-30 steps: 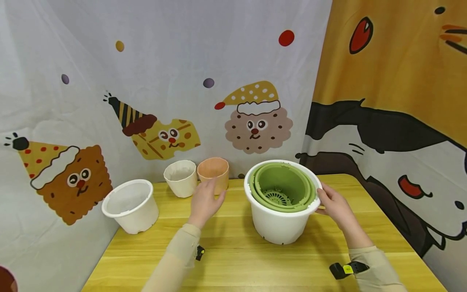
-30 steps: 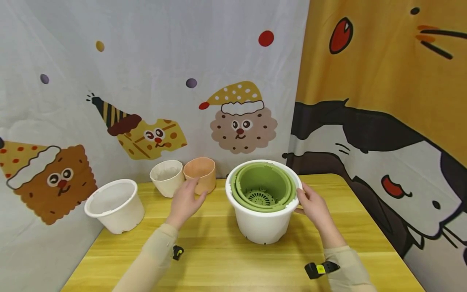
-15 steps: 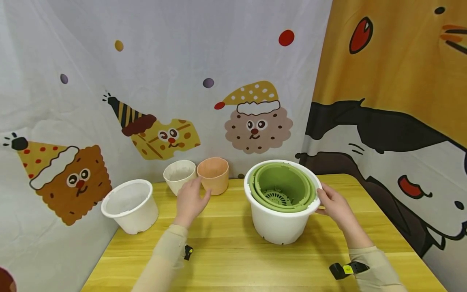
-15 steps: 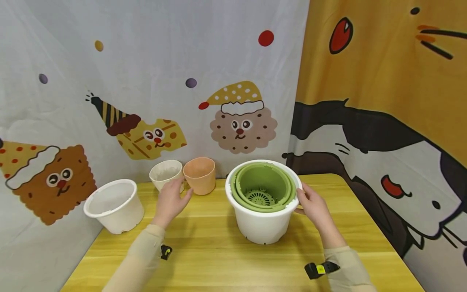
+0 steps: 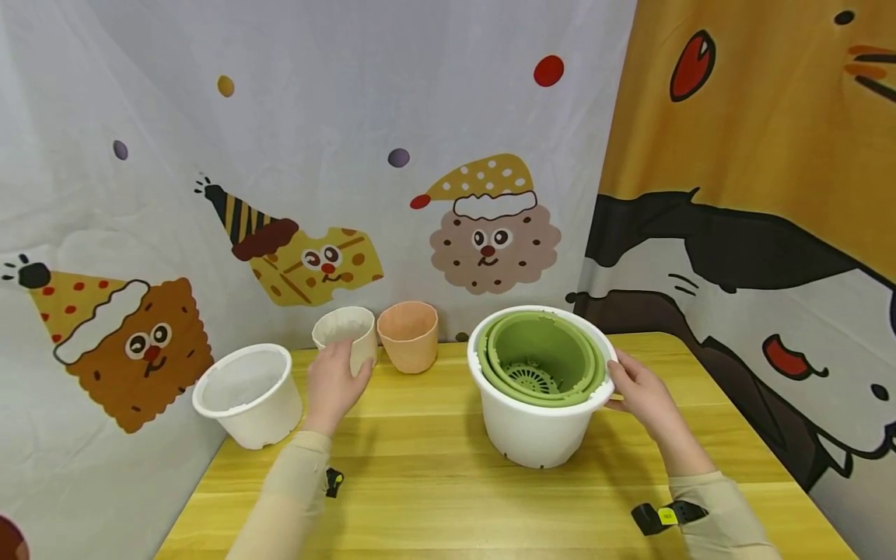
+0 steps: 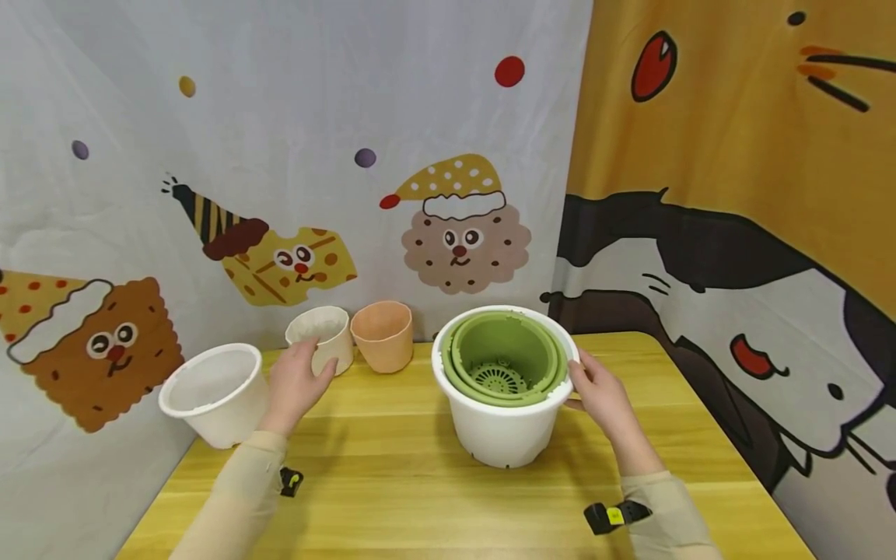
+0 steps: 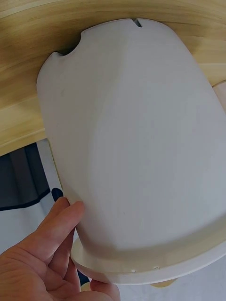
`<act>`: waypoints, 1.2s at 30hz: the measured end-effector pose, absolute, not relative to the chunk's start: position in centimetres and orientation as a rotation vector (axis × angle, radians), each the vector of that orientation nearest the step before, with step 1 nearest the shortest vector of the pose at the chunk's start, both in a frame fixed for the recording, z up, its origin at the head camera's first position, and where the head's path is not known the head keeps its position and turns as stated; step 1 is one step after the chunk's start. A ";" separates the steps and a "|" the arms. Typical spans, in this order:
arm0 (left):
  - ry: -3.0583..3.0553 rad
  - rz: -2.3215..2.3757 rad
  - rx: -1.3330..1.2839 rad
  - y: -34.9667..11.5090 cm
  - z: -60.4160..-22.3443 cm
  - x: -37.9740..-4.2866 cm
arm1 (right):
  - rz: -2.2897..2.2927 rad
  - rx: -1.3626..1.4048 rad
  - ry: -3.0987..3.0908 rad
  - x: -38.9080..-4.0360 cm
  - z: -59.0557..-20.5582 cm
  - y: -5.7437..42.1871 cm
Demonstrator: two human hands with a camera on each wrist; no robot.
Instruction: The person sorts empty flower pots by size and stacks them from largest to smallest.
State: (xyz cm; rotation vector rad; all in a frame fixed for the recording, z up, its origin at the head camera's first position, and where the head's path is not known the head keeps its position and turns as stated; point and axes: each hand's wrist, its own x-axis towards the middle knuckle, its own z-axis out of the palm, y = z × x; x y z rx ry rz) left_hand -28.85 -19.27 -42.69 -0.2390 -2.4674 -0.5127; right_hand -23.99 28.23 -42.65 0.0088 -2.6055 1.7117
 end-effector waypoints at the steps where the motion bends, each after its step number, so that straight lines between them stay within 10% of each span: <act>1: -2.464 -0.507 -0.236 -19.6 -42.7 -28.9 | 1.708 0.008 -2.607 -24.0 -42.6 28.2; 36: -2.624 -0.433 0.094 -29.1 -42.3 -26.7 | 1.704 0.024 -2.604 -23.9 -42.5 28.2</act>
